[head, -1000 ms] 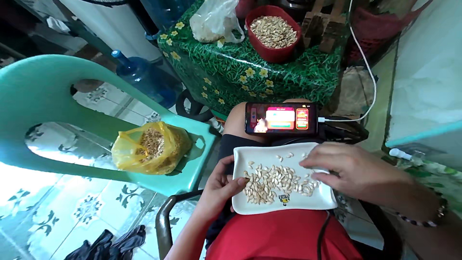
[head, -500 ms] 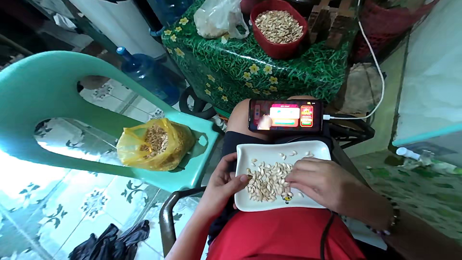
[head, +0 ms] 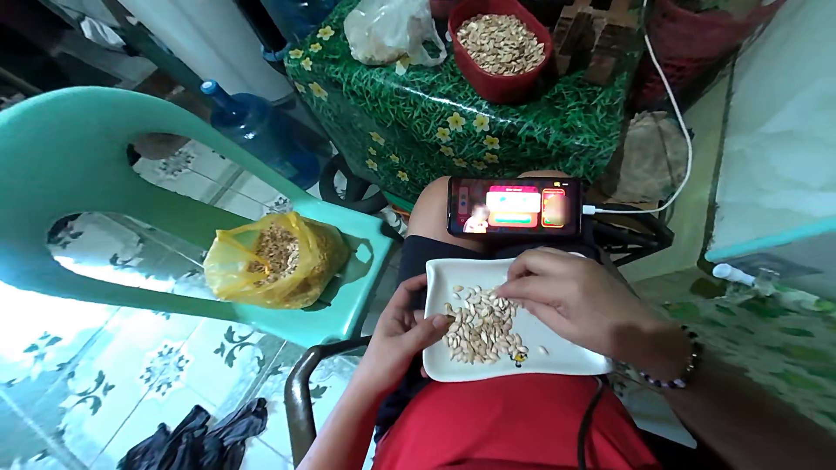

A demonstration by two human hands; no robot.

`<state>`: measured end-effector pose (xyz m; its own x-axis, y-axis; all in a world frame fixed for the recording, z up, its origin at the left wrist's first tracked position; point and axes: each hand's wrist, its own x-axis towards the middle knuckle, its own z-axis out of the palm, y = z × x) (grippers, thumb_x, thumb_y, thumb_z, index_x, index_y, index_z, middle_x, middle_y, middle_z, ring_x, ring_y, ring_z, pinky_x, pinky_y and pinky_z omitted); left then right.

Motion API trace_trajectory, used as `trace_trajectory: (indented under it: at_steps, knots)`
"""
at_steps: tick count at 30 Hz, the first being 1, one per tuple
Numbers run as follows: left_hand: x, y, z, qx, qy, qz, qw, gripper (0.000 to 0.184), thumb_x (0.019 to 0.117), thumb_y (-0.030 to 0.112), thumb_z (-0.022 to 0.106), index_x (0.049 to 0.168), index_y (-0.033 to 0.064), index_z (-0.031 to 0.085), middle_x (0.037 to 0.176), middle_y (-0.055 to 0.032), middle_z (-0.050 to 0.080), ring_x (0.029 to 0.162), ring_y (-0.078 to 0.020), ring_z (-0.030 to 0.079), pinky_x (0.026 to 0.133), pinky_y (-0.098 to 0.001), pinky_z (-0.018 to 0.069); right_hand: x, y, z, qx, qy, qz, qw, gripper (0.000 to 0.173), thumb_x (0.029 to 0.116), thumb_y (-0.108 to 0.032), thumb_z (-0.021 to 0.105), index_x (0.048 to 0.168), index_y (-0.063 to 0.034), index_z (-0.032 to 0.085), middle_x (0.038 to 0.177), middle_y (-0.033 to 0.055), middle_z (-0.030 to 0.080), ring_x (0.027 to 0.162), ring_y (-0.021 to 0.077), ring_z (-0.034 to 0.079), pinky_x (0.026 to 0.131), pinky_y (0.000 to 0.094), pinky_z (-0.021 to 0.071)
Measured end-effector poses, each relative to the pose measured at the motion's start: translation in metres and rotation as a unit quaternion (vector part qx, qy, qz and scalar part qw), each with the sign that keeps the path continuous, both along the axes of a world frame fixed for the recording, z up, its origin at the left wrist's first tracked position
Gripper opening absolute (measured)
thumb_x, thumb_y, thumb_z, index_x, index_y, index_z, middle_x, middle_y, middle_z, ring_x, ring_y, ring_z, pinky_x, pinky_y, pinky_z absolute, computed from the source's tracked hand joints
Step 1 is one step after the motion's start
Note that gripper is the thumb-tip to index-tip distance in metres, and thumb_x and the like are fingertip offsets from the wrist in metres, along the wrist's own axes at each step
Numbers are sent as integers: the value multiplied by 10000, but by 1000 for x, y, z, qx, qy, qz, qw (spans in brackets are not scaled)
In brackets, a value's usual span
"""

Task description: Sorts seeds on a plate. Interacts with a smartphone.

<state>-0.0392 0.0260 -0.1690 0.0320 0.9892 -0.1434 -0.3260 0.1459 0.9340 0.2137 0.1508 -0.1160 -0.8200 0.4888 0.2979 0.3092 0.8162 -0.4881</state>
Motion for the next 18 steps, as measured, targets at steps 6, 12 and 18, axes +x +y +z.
trace_trajectory:
  at_steps: [6, 12, 18]
  knots:
    - [-1, -1, 1, -3, 7, 6, 1000, 554, 946, 165, 706, 1424, 116, 430, 972, -72, 737, 802, -142, 735, 733, -302, 628, 0, 0, -2, 26, -40, 11, 999, 270, 933, -47, 558, 970, -158, 801, 998, 20, 699, 939, 187, 659, 756, 363, 576]
    - [-1, -1, 1, 0, 7, 2, 1000, 576, 945, 193, 721, 1432, 119, 421, 946, -72, 741, 789, -145, 737, 712, -298, 630, -11, -2, -2, 26, -56, 11, 998, 366, 944, -35, 570, 1188, -208, 780, 970, 52, 665, 898, 235, 648, 689, 397, 563]
    - [-1, -2, 2, -10, 7, 7, 1000, 570, 943, 182, 715, 1430, 130, 423, 938, -61, 743, 793, -138, 738, 737, -297, 628, -15, 1, -1, 43, -19, -20, 999, 240, 919, -61, 557, 952, -121, 787, 934, 31, 687, 889, 199, 651, 702, 359, 560]
